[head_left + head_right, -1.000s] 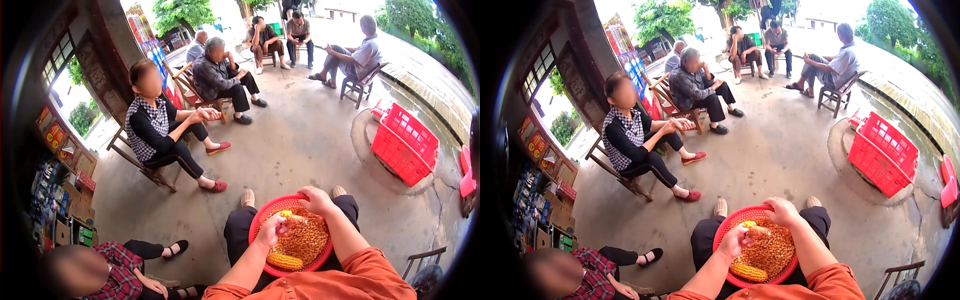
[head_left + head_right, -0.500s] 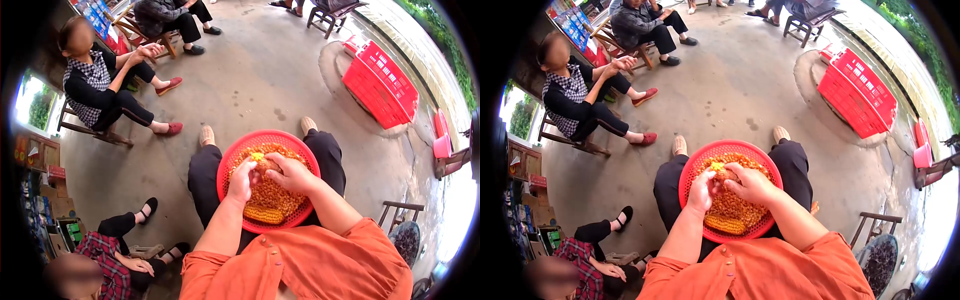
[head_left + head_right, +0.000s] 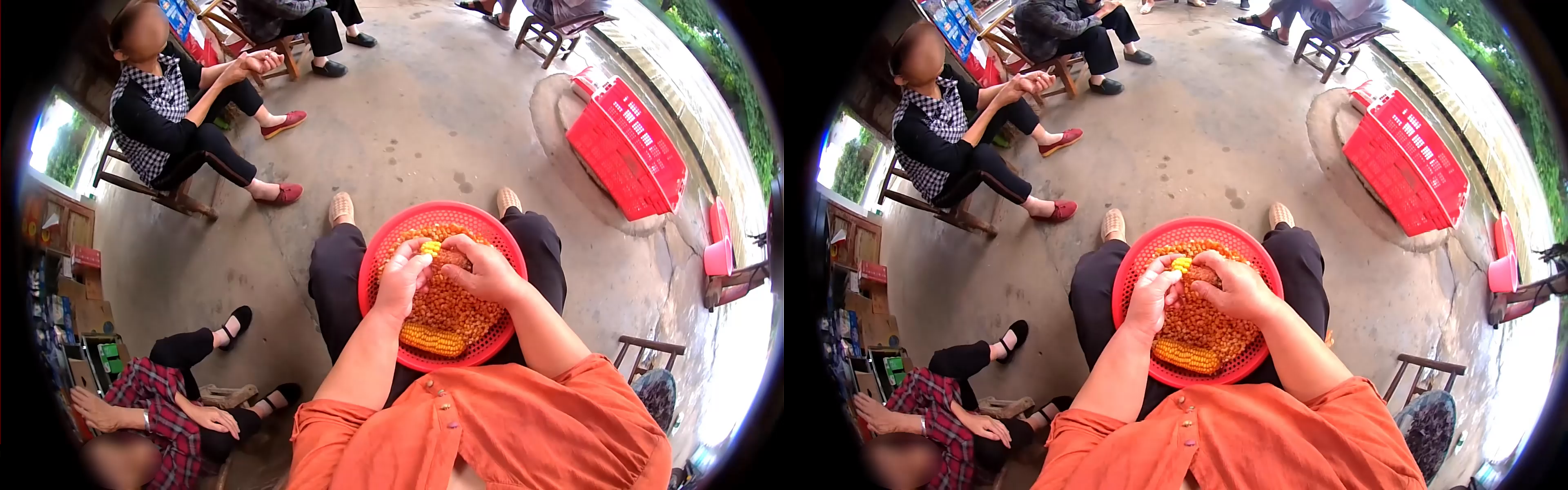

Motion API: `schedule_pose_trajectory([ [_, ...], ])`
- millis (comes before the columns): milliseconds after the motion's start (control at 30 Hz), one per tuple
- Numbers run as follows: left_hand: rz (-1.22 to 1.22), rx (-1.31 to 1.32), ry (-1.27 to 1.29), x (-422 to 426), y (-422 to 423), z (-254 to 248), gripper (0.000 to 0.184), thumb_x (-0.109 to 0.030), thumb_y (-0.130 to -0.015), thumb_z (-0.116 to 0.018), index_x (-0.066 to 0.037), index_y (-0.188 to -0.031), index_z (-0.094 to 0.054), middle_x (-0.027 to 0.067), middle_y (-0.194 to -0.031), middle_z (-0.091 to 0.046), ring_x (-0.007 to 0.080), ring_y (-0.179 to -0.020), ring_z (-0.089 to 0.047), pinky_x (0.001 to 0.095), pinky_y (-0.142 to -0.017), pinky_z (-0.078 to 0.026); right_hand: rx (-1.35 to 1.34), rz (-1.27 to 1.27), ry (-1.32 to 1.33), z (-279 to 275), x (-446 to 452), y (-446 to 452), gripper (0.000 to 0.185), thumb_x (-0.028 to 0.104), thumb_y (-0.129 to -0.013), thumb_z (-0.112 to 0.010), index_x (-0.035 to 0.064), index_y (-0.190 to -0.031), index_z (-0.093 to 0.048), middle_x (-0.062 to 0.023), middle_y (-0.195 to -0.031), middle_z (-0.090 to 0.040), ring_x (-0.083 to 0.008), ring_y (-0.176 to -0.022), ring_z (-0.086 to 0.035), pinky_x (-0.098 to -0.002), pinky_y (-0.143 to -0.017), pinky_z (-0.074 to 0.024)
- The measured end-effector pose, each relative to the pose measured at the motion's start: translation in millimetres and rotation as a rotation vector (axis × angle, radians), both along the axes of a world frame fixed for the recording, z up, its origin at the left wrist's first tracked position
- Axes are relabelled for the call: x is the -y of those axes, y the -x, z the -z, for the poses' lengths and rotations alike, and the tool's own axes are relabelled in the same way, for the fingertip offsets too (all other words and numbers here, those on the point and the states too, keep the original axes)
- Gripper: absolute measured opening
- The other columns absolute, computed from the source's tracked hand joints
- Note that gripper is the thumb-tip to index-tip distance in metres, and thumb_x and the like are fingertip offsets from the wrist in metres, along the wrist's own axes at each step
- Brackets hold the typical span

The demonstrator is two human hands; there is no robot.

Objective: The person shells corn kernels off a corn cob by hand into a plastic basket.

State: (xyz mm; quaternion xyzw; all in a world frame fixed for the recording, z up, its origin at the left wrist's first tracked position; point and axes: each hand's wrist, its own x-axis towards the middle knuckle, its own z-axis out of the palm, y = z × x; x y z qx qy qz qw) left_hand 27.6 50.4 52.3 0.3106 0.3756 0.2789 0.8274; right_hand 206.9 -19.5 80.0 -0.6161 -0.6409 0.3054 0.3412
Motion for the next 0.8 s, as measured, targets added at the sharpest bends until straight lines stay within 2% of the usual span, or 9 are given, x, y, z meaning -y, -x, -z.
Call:
schedule_pose_trajectory([
  [233,-0.024,-0.042,0.019,-0.6,-0.3,-1.6,0.031,-0.005,-0.087,-0.05,-0.008,-0.117,-0.057,-0.0033,-0.078,-0.055,0.0041,-0.055,-0.042,0.0202,-0.052,-0.038,0.115,-0.052,0.051,0.1,1.5,5.3,0.041,0.031,-0.091,-0.065,0.0075,-0.121,-0.05,-0.0226,-0.083,-0.065,-0.0412,-0.083,-0.065,-0.048,-0.071,-0.0497],
  [367,-0.026,-0.05,0.029,-1.9,-0.2,-5.1,0.035,-0.002,-0.084,-0.047,-0.008,-0.117,-0.057,-0.0032,-0.079,-0.055,0.0042,-0.055,-0.041,0.0194,-0.052,-0.037,0.126,-0.078,0.059,-2.1,-0.4,6.0,0.042,0.032,-0.091,-0.064,0.0068,-0.122,-0.049,-0.0228,-0.082,-0.064,-0.0416,-0.082,-0.065,-0.0488,-0.071,-0.0491],
  [567,-0.026,-0.089,-0.031,1.1,-3.4,-4.0,0.038,0.0,-0.082,-0.046,-0.008,-0.119,-0.055,-0.0018,-0.084,-0.058,0.0049,-0.061,-0.046,0.0196,-0.055,-0.039,0.054,-0.034,0.074,-4.8,0.3,6.7,0.042,0.033,-0.093,-0.063,0.0053,-0.121,-0.049,-0.0239,-0.09,-0.065,-0.0423,-0.087,-0.065,-0.0482,-0.075,-0.0498],
  [633,-0.052,-0.127,-0.061,2.4,-5.6,-4.6,0.039,0.001,-0.082,-0.046,-0.008,-0.119,-0.054,-0.0015,-0.085,-0.058,0.0053,-0.063,-0.047,0.0198,-0.056,-0.04,-0.022,-0.022,0.112,-4.9,-0.9,6.0,0.042,0.033,-0.094,-0.062,0.0039,-0.122,-0.05,-0.0246,-0.096,-0.065,-0.0406,-0.093,-0.065,-0.0453,-0.079,-0.0503],
  [733,-0.066,-0.093,0.006,1.5,-5.4,-1.2,0.039,0.002,-0.081,-0.047,-0.008,-0.118,-0.054,-0.0005,-0.084,-0.059,0.0071,-0.065,-0.049,0.0211,-0.059,-0.042,-0.104,-0.02,0.132,-5.1,-1.3,4.8,0.04,0.031,-0.095,-0.062,0.0027,-0.122,-0.051,-0.0244,-0.1,-0.065,-0.0381,-0.097,-0.065,-0.0415,-0.082,-0.0501],
  [800,-0.011,0.03,0.046,-1.8,-0.6,5.9,0.039,0.0,-0.082,-0.049,-0.008,-0.12,-0.053,0.0009,-0.083,-0.058,0.0089,-0.063,-0.049,0.0237,-0.059,-0.043,-0.122,-0.011,0.108,-6.2,-1.9,3.9,0.04,0.029,-0.095,-0.063,0.0023,-0.122,-0.052,-0.0235,-0.101,-0.065,-0.0367,-0.098,-0.065,-0.0403,-0.083,-0.05],
])
